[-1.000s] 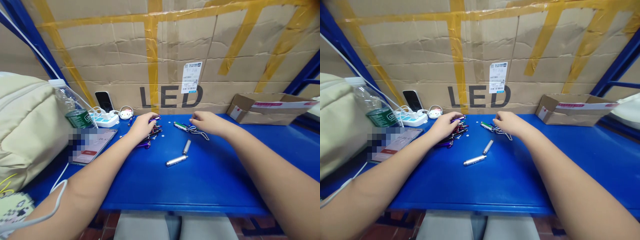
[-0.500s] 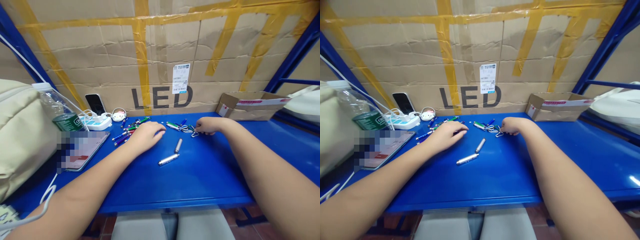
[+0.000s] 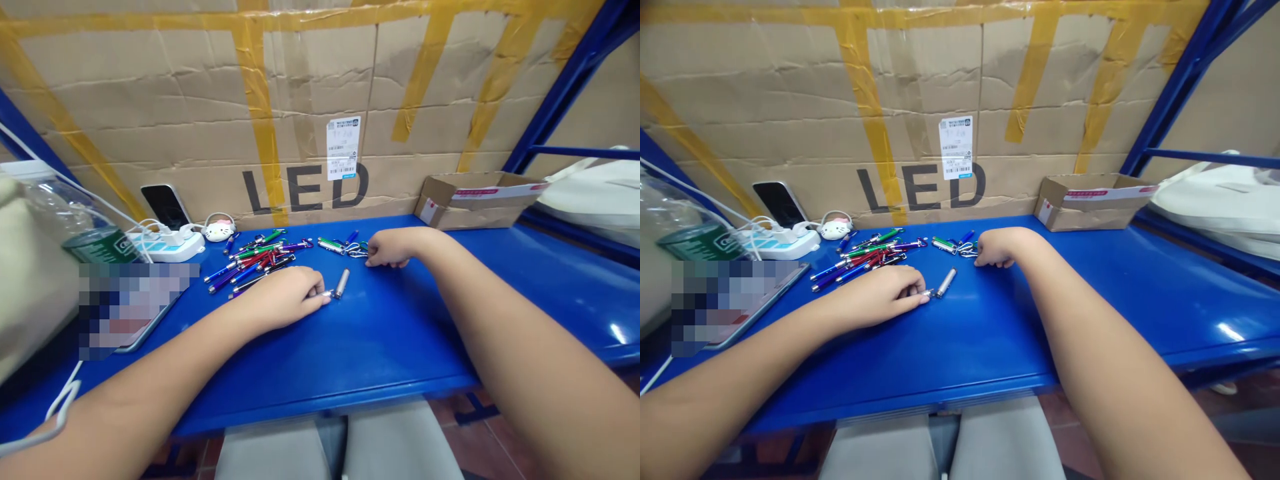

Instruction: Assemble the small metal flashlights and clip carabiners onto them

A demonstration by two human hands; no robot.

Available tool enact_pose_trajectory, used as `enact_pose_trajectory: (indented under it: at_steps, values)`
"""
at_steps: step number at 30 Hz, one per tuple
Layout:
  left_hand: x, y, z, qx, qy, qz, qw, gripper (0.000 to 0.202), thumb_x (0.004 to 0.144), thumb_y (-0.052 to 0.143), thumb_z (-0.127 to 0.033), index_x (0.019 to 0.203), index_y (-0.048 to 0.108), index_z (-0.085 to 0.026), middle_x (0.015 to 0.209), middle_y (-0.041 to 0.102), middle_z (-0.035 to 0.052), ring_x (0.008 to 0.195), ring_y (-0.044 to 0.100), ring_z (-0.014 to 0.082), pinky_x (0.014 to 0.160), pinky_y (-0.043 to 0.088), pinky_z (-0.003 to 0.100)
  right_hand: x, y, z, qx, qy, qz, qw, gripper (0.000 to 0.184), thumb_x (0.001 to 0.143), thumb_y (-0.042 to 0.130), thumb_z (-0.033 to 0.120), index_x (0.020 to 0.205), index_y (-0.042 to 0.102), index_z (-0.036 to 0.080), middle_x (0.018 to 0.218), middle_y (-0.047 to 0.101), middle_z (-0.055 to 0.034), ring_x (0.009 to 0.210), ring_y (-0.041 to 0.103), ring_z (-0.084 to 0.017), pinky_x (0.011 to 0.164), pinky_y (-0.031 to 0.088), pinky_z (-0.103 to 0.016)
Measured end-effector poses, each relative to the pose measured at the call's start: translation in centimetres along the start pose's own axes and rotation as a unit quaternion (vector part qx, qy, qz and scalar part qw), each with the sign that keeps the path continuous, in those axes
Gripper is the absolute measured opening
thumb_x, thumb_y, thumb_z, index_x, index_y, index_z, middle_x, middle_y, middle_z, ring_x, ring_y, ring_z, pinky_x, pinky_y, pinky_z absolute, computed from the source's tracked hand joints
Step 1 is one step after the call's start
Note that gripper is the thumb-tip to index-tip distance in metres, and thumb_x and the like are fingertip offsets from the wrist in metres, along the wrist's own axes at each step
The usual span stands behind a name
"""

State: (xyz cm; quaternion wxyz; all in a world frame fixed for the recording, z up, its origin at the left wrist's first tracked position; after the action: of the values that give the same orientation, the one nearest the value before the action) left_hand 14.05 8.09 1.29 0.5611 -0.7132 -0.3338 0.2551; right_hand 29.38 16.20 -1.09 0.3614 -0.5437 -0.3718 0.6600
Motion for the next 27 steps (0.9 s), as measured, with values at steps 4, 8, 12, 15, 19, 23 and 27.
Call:
enact_pose_trajectory:
  at_steps: [4, 8, 12, 15, 19, 23, 27]
  values:
    - [0.0, -0.2, 0.3, -0.009, -0.025, -0.009, 1.0, 0.021, 0.088, 0.049, -0.037, 0.089, 0.061, -0.02, 0.086, 0.067, 0.0024, 0.075, 0.059, 0.018, 0.063, 0.039, 0.027, 0.1, -0.7, -1.3, -0.011, 0.083, -0.037, 0.996, 0.041, 0.084, 0.052, 0.051, 0.089, 0.064, 0.012, 0.073, 0.063, -0.0106, 0.059, 0.06, -0.02, 0.052, 0.049, -0.031]
    - [0.0, -0.4, 0.7, -0.026, -0.034, -0.022, 0.999, 0.026, 0.091, 0.043, -0.042, 0.096, 0.058, -0.021, 0.088, 0.068, 0.002, 0.076, 0.061, 0.0194, 0.065, 0.041, 0.028, 0.4, -0.3, -2.2, 0.017, 0.118, -0.031, 0.992, 0.033, 0.086, 0.051, 0.041, 0.088, 0.065, 0.011, 0.068, 0.063, -0.01, 0.054, 0.059, -0.019, 0.052, 0.049, -0.032]
    - [0.2, -0.3, 1.0, -0.027, -0.032, -0.027, 0.999, 0.027, 0.091, 0.043, -0.042, 0.096, 0.057, -0.02, 0.09, 0.067, 0.0039, 0.078, 0.061, 0.0204, 0.067, 0.041, 0.029, 0.6, -0.3, -2.0, 0.026, 0.09, -0.027, 0.995, 0.019, 0.083, 0.054, 0.028, 0.083, 0.065, 0.012, 0.069, 0.064, -0.0088, 0.053, 0.058, -0.017, 0.052, 0.049, -0.031]
    - [0.3, -0.3, 1.0, -0.043, -0.028, -0.03, 0.998, 0.027, 0.09, 0.044, -0.042, 0.095, 0.057, -0.019, 0.089, 0.067, 0.004, 0.078, 0.06, 0.0201, 0.067, 0.041, 0.03, 0.4, -1.0, -1.9, -0.032, 0.067, -0.041, 0.996, 0.011, 0.078, 0.058, 0.023, 0.075, 0.064, 0.014, 0.073, 0.066, -0.0093, 0.055, 0.059, -0.018, 0.053, 0.045, -0.03]
    - [0.3, -0.5, 1.4, -0.105, -0.052, -0.052, 0.992, 0.027, 0.092, 0.041, -0.041, 0.098, 0.056, -0.019, 0.086, 0.064, 0.0031, 0.077, 0.058, 0.0189, 0.068, 0.04, 0.029, -0.6, -2.9, 0.7, -0.068, -0.046, -0.122, 0.989, 0.014, 0.079, 0.056, 0.028, 0.073, 0.062, 0.017, 0.078, 0.068, -0.0076, 0.066, 0.06, -0.019, 0.056, 0.039, -0.028]
    - [0.3, -0.8, 3.6, -0.252, -0.147, -0.12, 0.949, 0.021, 0.091, 0.04, -0.033, 0.091, 0.055, -0.018, 0.075, 0.055, 0.0009, 0.066, 0.05, 0.0139, 0.058, 0.037, 0.025, -3.0, -3.9, 6.2, 0.048, -0.241, -0.196, 0.949, 0.016, 0.085, 0.049, 0.03, 0.085, 0.06, 0.018, 0.086, 0.068, -0.0038, 0.074, 0.058, -0.015, 0.061, 0.039, -0.023]
    - [0.5, 0.5, 4.8, -0.416, -0.184, -0.102, 0.885, 0.03, 0.091, 0.041, -0.044, 0.084, 0.054, -0.018, 0.058, 0.035, -0.0052, 0.046, 0.033, 0.0091, 0.043, 0.026, 0.021, -5.0, -3.0, 10.6, 0.063, -0.354, -0.226, 0.905, 0.013, 0.084, 0.052, 0.029, 0.088, 0.058, 0.017, 0.086, 0.066, -0.0039, 0.071, 0.056, -0.013, 0.061, 0.039, -0.022]
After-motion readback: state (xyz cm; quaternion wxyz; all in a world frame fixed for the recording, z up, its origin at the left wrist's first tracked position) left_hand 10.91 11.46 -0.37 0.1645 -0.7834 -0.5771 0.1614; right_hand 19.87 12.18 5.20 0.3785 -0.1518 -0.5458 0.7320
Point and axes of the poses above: each hand's wrist, its own x-axis towards the middle knuckle, its own y-axis out of the palm, z = x × y, the point moved 10 cm from there along x, towards the middle knuckle
